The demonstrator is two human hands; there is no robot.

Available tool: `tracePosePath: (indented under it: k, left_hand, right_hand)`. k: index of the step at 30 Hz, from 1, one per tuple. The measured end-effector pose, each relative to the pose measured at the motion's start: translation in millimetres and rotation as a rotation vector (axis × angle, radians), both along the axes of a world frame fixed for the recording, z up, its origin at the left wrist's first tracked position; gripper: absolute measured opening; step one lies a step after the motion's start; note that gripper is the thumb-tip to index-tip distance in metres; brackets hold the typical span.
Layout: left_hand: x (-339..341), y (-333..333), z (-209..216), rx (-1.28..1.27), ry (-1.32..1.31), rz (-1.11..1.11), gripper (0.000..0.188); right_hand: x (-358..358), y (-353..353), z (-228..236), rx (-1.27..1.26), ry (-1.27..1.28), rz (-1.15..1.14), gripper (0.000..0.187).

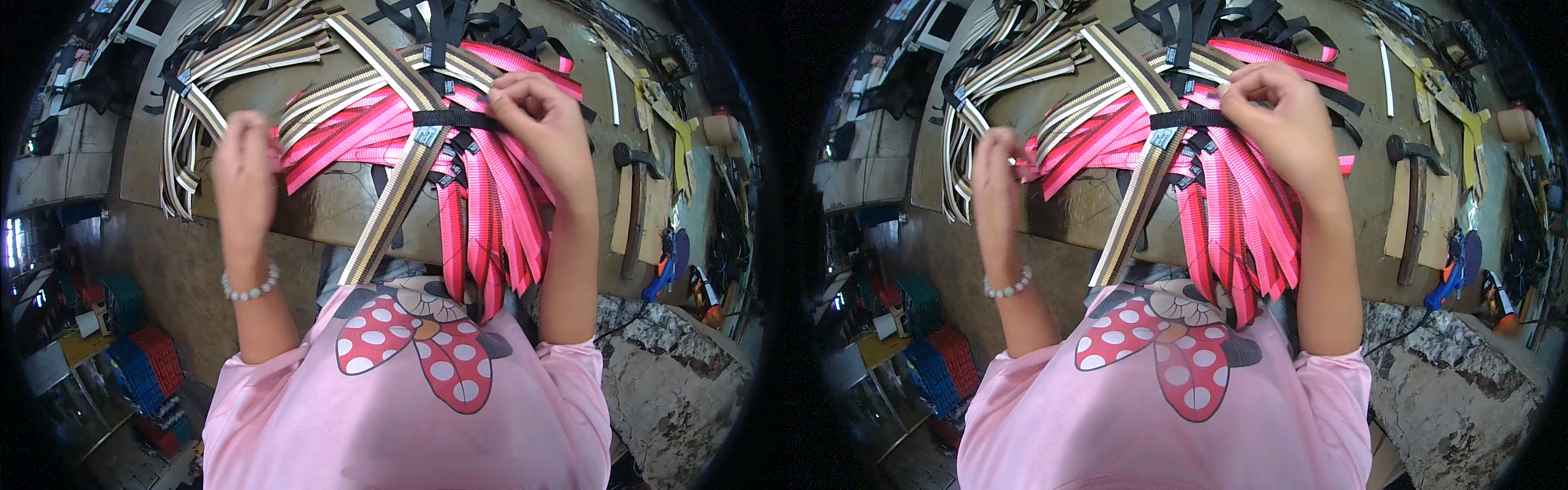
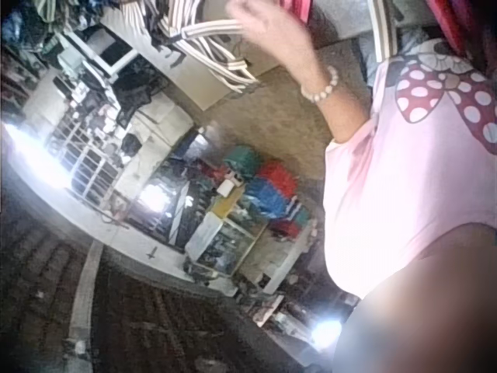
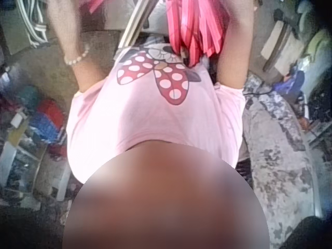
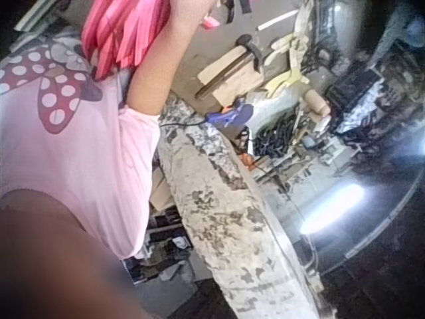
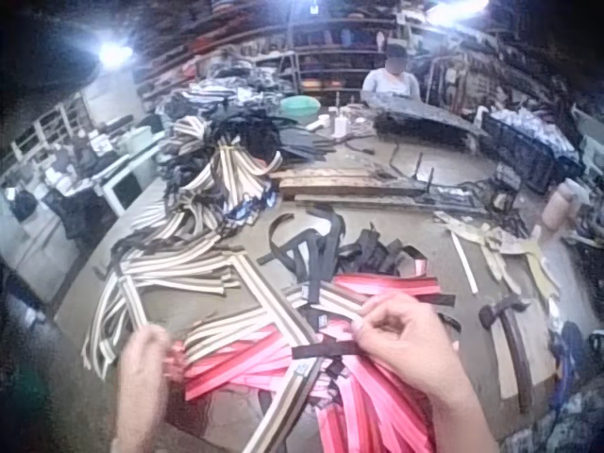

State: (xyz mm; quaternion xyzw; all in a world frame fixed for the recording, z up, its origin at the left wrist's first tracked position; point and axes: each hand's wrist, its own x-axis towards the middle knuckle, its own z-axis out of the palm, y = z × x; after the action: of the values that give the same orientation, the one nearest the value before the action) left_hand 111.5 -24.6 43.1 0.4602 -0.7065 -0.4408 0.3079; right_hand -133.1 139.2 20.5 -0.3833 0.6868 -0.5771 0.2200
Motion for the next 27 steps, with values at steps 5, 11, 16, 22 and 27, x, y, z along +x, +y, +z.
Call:
tracePosePath:
  k: [5,11,16,22,27]
  left_hand:
    - [10,-12,6,-0.612,-0.511,0.019,0.024]
    - [-54,-2,-24,-0.563,-0.118,-0.615,0.032]
    - [-89,-40,-25,-0.713,-0.229,-1.04,0.035]
    - [-89,-42,6,-0.89,-0.08,-0.968,0.015]
    - [-65,-74,94,-0.762,0.173,-0.655,0.016]
  right_hand:
    - [4,0,-5,0.066,0.031,0.118,0.013]
    - [6,1,-4,0.059,0.045,0.215,0.013]
    - [-2,-1,-3,-0.037,0.096,-0.059,0.017]
    - [-25,9,-2,-0.353,-0.318,-0.341,0.02]
    - [-44,16,-5,-0.505,-0.417,-0.471,0.022]
